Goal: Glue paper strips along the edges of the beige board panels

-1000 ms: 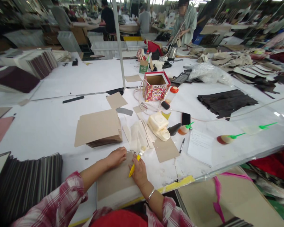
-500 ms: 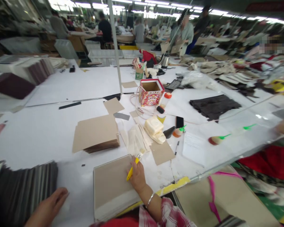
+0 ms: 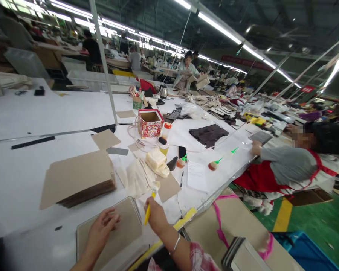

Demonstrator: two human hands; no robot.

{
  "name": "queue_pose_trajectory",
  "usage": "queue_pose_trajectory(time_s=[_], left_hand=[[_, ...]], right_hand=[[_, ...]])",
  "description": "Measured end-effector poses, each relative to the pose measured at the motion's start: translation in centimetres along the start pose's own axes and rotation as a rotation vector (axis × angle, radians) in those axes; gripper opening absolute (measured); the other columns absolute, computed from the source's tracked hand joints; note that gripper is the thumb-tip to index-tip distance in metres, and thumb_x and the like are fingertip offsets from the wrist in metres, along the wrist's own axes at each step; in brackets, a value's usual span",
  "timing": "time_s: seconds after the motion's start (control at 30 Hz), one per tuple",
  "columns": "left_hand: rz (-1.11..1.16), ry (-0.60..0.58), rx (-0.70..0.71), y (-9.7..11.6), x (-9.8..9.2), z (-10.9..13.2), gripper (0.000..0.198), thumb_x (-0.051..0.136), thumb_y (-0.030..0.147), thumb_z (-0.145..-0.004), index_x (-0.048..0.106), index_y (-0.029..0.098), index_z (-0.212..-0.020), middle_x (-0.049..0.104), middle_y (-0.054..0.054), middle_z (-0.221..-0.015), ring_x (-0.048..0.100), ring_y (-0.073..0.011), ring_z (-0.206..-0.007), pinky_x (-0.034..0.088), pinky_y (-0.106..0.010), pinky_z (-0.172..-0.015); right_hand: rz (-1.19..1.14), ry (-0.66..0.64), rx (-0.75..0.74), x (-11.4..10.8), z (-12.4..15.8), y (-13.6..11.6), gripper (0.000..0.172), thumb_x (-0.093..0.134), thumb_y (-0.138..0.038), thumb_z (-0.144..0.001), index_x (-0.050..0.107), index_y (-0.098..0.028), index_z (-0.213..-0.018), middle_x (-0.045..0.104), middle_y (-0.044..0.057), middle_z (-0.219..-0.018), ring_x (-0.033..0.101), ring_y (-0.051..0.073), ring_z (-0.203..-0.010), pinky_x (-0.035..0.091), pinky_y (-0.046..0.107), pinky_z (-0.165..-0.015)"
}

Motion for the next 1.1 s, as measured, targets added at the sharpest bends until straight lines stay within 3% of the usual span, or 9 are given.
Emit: queue_pose_trajectory(time_s=[0.13,0.27,0.4,0.5,0.63,0.73,0.83,0.97,1.1], left_hand=[[-0.270,0.058,0.151,-1.2,0.2,-0.2,0.032,0.055,0.049,-0.069,0.056,0.018,-0.069,0.057,-0.002,-0.067,0.056,-0.0188,-0.067,0.044,-0.027,-0.057],[-0.568,0.037,0.315,0.1,0.9,-1.6,0.034,0.044,0.044,-0.079,0.047,0.019,-0.056,0.052,-0.001,-0.066,0.052,-0.0162,-0.067,0.041,-0.026,-0.062],[-0.806,0.018,0.322,2.1,3.0,-5.7,0.020,0.043,0.031,-0.080,0.053,0.018,-0.068,0.055,-0.002,-0.076,0.053,-0.0150,-0.076,0.040,-0.025,-0.070],[-0.943,0.052,0.237,2.9,5.3,-10.1,0.015,0.045,0.026,-0.079,0.055,0.017,-0.071,0.057,-0.003,-0.079,0.053,-0.0148,-0.079,0.039,-0.026,-0.073],[-1.013,0.139,0.104,2.4,7.8,-15.5,0.018,0.051,0.028,-0.076,0.054,0.014,-0.066,0.057,-0.008,-0.081,0.056,-0.0186,-0.081,0.039,-0.029,-0.074],[-1.019,0.221,-0.019,1.3,8.9,-18.2,0.021,0.059,0.026,-0.072,0.054,0.012,-0.087,0.056,-0.013,-0.097,0.056,-0.0211,-0.089,0.041,-0.028,-0.073],[-0.988,0.261,-0.147,0.3,9.0,-20.1,0.037,0.062,0.031,-0.073,0.050,0.011,-0.102,0.056,-0.012,-0.099,0.057,-0.0209,-0.089,0.044,-0.028,-0.069],[-0.926,0.264,-0.233,-0.2,7.9,-21.3,0.029,0.052,0.035,-0.082,0.053,0.013,-0.101,0.057,-0.005,-0.094,0.057,-0.0160,-0.081,0.048,-0.030,-0.068],[-0.895,0.292,-0.221,0.0,7.1,-21.1,0.025,0.050,0.035,-0.083,0.056,0.012,-0.091,0.059,-0.003,-0.085,0.057,-0.0127,-0.073,0.047,-0.029,-0.065]], right_hand=[[0.339,-0.037,0.189,-3.3,-0.5,8.7,0.024,0.041,-0.003,-0.074,0.046,-0.018,-0.092,0.059,0.005,-0.079,0.059,0.015,-0.068,0.037,0.022,-0.056],[0.373,-0.040,0.211,-5.5,-1.8,12.8,0.023,0.035,-0.005,-0.077,0.046,-0.016,-0.094,0.058,0.007,-0.075,0.059,0.018,-0.065,0.033,0.024,-0.052],[0.385,0.027,0.191,-6.1,-3.0,14.1,0.017,0.037,-0.016,-0.083,0.045,-0.019,-0.097,0.058,0.003,-0.070,0.059,0.016,-0.061,0.032,0.023,-0.051],[0.330,0.102,0.079,-4.7,-2.8,14.6,0.015,0.039,-0.025,-0.084,0.046,-0.020,-0.096,0.061,0.003,-0.074,0.060,0.016,-0.064,0.035,0.024,-0.052],[0.258,0.109,-0.060,-1.5,-1.1,15.6,0.015,0.037,-0.031,-0.085,0.048,-0.022,-0.091,0.061,0.002,-0.066,0.061,0.018,-0.060,0.039,0.026,-0.052],[0.221,0.132,-0.092,-0.5,0.0,16.3,0.018,0.038,-0.033,-0.085,0.050,-0.023,-0.093,0.060,0.002,-0.063,0.060,0.020,-0.058,0.041,0.027,-0.051],[0.150,0.097,-0.137,-0.8,0.7,17.0,0.018,0.037,-0.032,-0.084,0.051,-0.025,-0.093,0.061,0.004,-0.068,0.060,0.020,-0.063,0.044,0.029,-0.054],[0.047,-0.077,-0.177,-0.9,0.9,18.1,0.017,0.037,-0.032,-0.084,0.053,-0.028,-0.087,0.061,0.002,-0.067,0.060,0.019,-0.060,0.044,0.027,-0.052],[0.029,-0.007,-0.114,-1.9,-0.2,18.5,0.019,0.039,-0.037,-0.084,0.053,-0.024,-0.089,0.062,0.003,-0.068,0.060,0.019,-0.062,0.044,0.028,-0.055]])
Point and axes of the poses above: each hand's wrist, its own z-axis away from the middle knuckle, its own x-axis out of the palm, y = z × x, the point moved 3 cm from there along -z, towards the middle knuckle
